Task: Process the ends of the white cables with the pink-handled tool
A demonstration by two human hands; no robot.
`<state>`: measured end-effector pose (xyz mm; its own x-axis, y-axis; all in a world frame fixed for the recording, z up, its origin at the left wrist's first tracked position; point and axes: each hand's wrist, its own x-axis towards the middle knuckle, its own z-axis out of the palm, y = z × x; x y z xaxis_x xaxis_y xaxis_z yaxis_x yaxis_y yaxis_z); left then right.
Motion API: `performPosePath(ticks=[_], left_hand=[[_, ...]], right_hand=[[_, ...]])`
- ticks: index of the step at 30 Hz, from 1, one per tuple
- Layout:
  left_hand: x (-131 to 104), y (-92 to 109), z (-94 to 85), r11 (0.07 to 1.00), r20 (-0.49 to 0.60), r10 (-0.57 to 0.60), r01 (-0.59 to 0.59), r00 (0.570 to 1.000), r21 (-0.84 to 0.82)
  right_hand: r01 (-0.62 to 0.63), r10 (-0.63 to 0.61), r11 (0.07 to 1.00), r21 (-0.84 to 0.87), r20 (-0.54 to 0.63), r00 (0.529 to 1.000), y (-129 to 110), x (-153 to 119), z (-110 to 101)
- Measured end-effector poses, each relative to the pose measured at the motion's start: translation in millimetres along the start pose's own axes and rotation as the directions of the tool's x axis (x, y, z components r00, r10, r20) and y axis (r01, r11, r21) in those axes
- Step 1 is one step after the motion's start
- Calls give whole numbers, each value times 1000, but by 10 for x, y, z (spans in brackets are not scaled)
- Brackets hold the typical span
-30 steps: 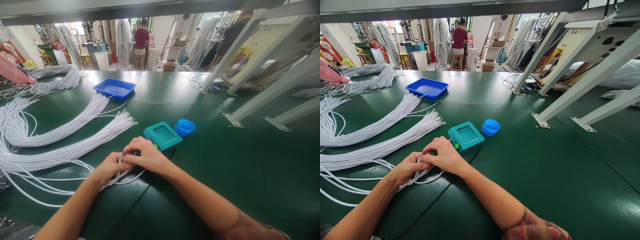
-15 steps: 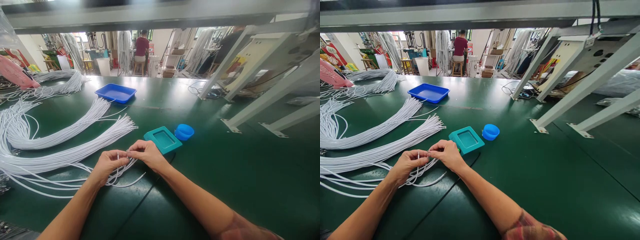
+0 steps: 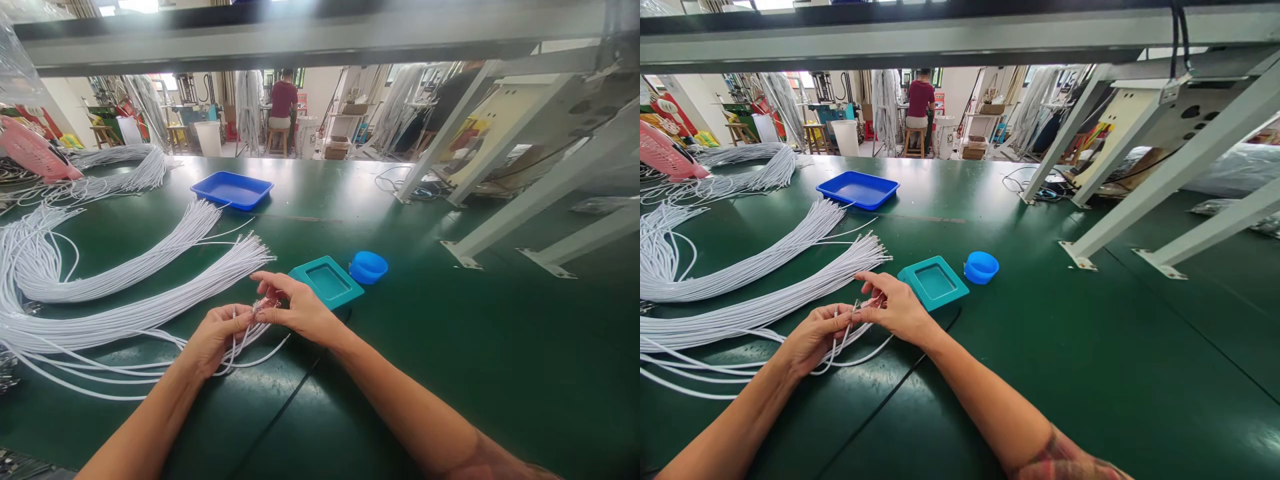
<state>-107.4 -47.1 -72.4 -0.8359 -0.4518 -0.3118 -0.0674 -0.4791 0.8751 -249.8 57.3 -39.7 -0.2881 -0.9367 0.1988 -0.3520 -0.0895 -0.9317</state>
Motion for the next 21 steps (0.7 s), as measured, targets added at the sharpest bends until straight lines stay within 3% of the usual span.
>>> performPosePath(ticks=[3,5,8,10,13,15,17,19,21], left_hand=[[-5,-1,-2,999,28,7,-8,1000,34],[-9,-2,0,999,53,10,-13,999,49],[-11,-1,8,999,91,-3,-2,996,52],[-8,-4,15,1000,90,0,-3,996,29],[10,-19,15,1000,61,8,-7,998,-19],[28,-36,6,999,54,7,-4,999,-48],[46,-54,-10,997,59,9,-5,998,-76],[61,-65,-27,995,59,11,-5,998,-100],[69,-68,-40,992,52,7,0,999,-124]], right_hand=[[156,-142,973,-173,90,986,-58,-9,-59],[157,-144,975,-156,92,985,-48,-8,-53],[1,-4,998,67,54,999,40,6,14],[-120,120,965,235,12,993,113,14,81],[-162,200,922,352,-74,977,178,6,172],[-76,116,960,271,-136,984,182,-14,203],[83,-73,996,42,-203,977,165,-36,199],[206,-246,960,-189,-217,945,140,-51,168],[202,-260,943,-263,-209,943,121,-52,121]])
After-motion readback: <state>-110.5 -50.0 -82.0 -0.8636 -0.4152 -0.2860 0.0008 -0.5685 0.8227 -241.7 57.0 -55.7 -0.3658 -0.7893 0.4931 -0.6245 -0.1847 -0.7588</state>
